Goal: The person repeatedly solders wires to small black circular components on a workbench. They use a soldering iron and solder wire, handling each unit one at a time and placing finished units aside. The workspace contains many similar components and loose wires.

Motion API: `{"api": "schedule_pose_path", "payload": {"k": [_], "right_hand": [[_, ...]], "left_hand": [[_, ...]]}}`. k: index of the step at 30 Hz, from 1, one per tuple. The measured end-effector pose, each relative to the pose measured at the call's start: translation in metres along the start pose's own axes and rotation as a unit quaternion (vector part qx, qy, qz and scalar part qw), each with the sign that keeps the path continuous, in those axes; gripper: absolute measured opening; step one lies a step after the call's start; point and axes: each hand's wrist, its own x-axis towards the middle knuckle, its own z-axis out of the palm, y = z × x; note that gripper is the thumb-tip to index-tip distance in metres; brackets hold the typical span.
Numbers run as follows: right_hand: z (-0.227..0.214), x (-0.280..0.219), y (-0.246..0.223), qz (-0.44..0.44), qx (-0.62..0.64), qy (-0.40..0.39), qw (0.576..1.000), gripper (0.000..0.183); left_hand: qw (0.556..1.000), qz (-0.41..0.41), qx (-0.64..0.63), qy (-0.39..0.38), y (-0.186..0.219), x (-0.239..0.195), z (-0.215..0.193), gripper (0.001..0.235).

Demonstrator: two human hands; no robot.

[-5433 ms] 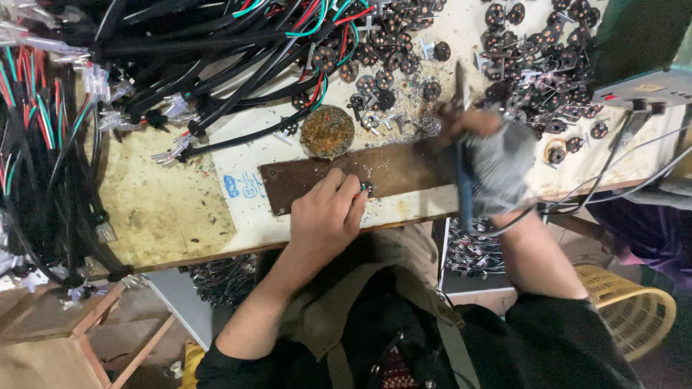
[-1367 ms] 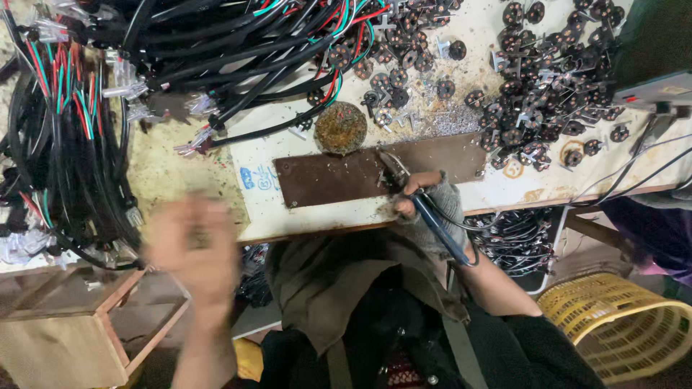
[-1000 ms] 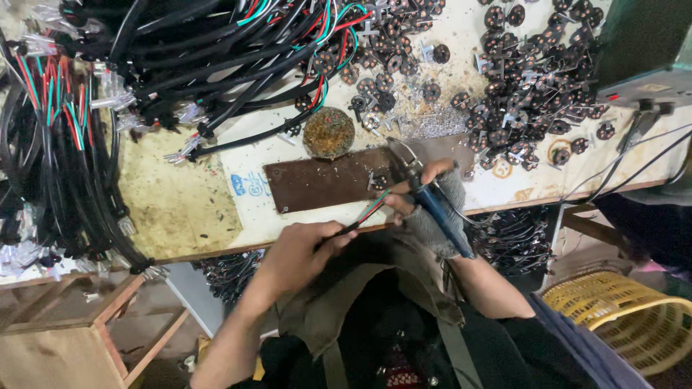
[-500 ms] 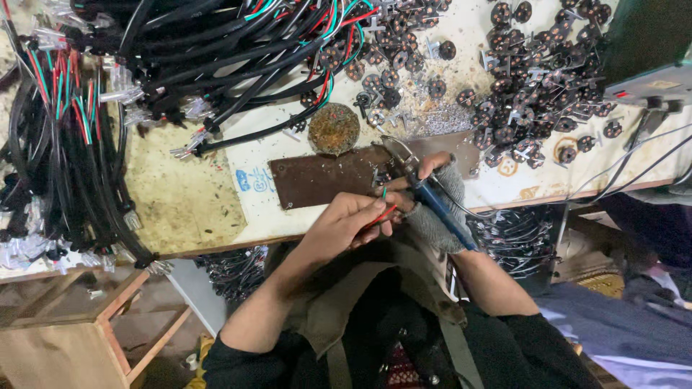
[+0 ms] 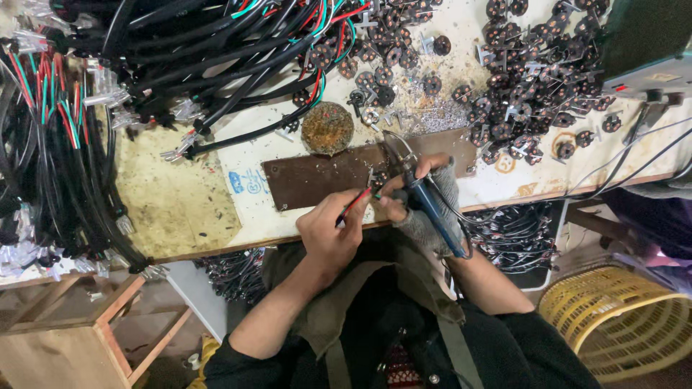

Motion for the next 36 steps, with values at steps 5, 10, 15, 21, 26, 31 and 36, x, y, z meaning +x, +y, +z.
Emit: {"api": "schedule_pose_path", "payload": {"k": [5,10,15,21,26,31,36], "right_hand": [[0.011,-0.001,0.005,-0.011,-0.042,0.041,0.998,0.056],[0.011,0.001,0.010,-0.017,-0.042,0.041,0.998,0.054],[0.009,0.004,0.007,-0.050,-0.070,0.039,0.996,0.057],[0.009,0.001,0.001,-0.027,-0.027,0.020,0.999,0.057],[0.008,-0.004,0.004,-0.008,-0.003,0.026,1.000,0.054],[0.007,-0.002,-0.001,-0.089,-0.111,0.056,0.988,0.051],[0.013,0.004,-0.015,-0.131,-0.266,0.050,0.954,0.052]], "left_hand": [[0.991,-0.106,-0.082,0.021,0.000,0.000,-0.002,0.014],[0.996,-0.078,-0.034,-0.018,0.004,0.004,-0.007,0.012],[0.998,0.008,0.018,-0.063,0.002,0.013,-0.014,0.009],[0.988,0.127,0.081,-0.042,0.007,0.020,-0.020,0.009],[0.989,0.004,0.141,0.035,0.011,0.040,-0.036,0.008],[0.991,-0.002,0.120,0.052,0.012,0.057,-0.044,0.012],[0.987,0.000,0.143,0.067,0.015,0.064,-0.037,0.014]]}}
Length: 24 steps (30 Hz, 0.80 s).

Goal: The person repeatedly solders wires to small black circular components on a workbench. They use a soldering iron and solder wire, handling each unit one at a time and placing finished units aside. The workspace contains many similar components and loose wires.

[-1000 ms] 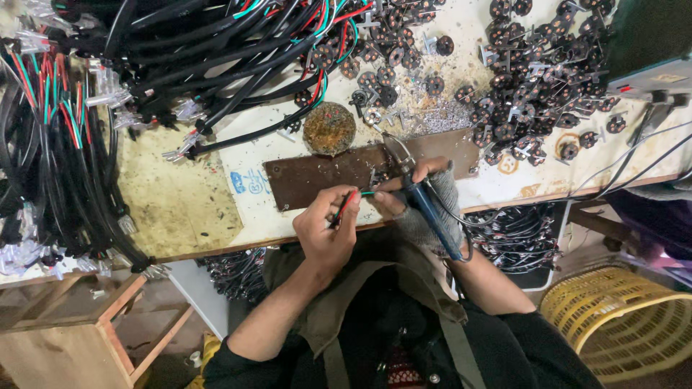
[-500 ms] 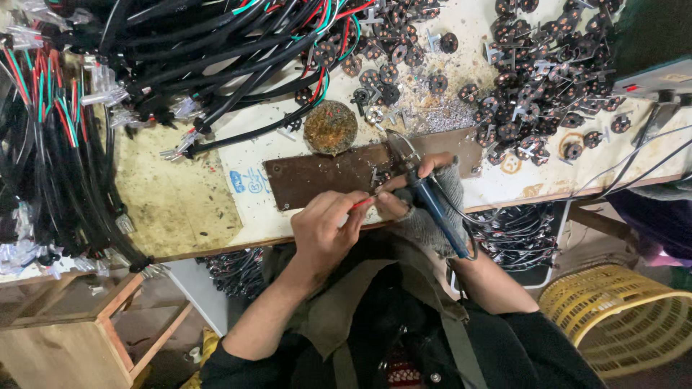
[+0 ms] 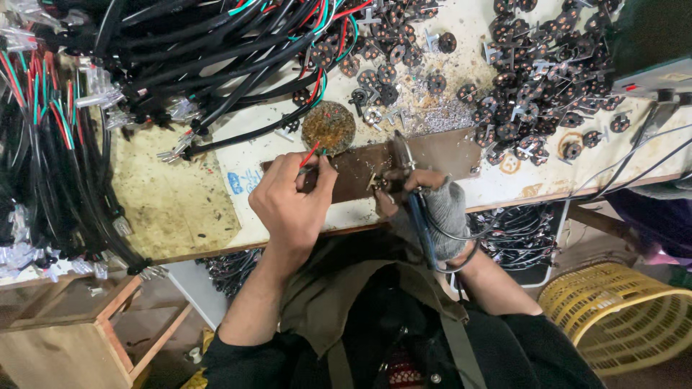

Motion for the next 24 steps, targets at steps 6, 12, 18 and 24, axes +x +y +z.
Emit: {"api": "schedule_pose_path", "payload": {"k": [6,12,18,24], "right_hand": [[-0.003,-0.016,0.003,0.063,0.165,-0.032,0.984,0.054],[-0.007,-0.046,0.034,-0.013,0.067,0.063,0.996,0.030],[-0.013,-0.040,0.043,-0.221,-0.011,0.009,0.975,0.026],[-0.018,-0.056,0.033,0.023,0.248,0.006,0.968,0.026]], "left_hand": [[0.978,0.004,-0.127,-0.167,0.000,-0.028,0.002,0.014],[0.983,0.029,-0.081,-0.162,-0.007,-0.043,0.025,0.015],[0.982,0.037,-0.098,-0.157,-0.008,-0.044,0.024,0.012],[0.977,0.017,-0.117,-0.176,-0.005,-0.037,0.021,0.013]]}}
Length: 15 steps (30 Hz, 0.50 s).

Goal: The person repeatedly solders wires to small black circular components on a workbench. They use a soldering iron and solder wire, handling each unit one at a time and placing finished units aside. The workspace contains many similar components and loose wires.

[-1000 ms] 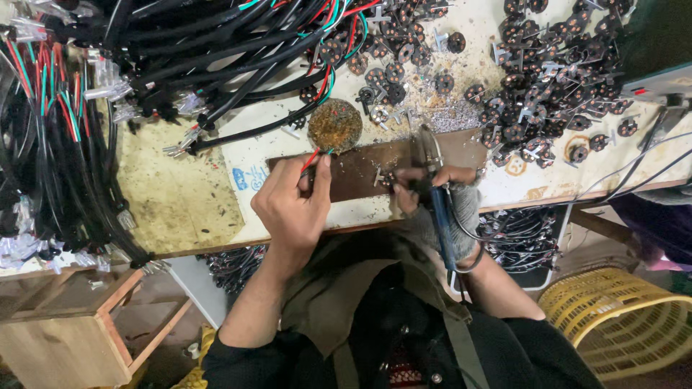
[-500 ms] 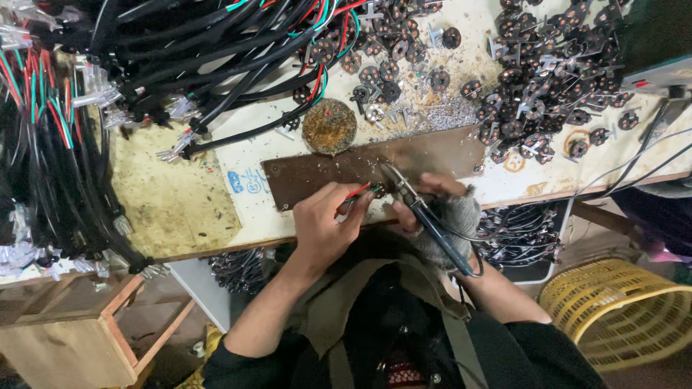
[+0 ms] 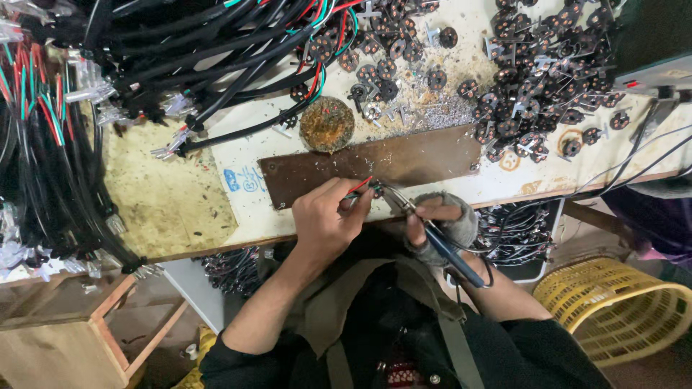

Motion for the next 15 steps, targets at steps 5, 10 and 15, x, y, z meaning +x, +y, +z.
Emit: {"api": "schedule_pose_path", "payload": {"k": [5,10,15], "right_hand": [[-0.001,-0.010,0.014,-0.058,-0.112,0.038,0.991,0.027],[-0.003,-0.005,0.013,-0.095,-0.117,-0.025,0.988,0.024],[-0.018,0.008,0.015,0.110,0.215,-0.120,0.963,0.011]], "left_hand": [[1.000,-0.016,-0.020,-0.012,-0.001,-0.002,-0.001,0.013],[1.000,-0.007,0.005,0.006,0.001,-0.001,0.004,0.012],[0.999,0.000,0.034,0.030,0.006,0.001,0.007,0.010]]}}
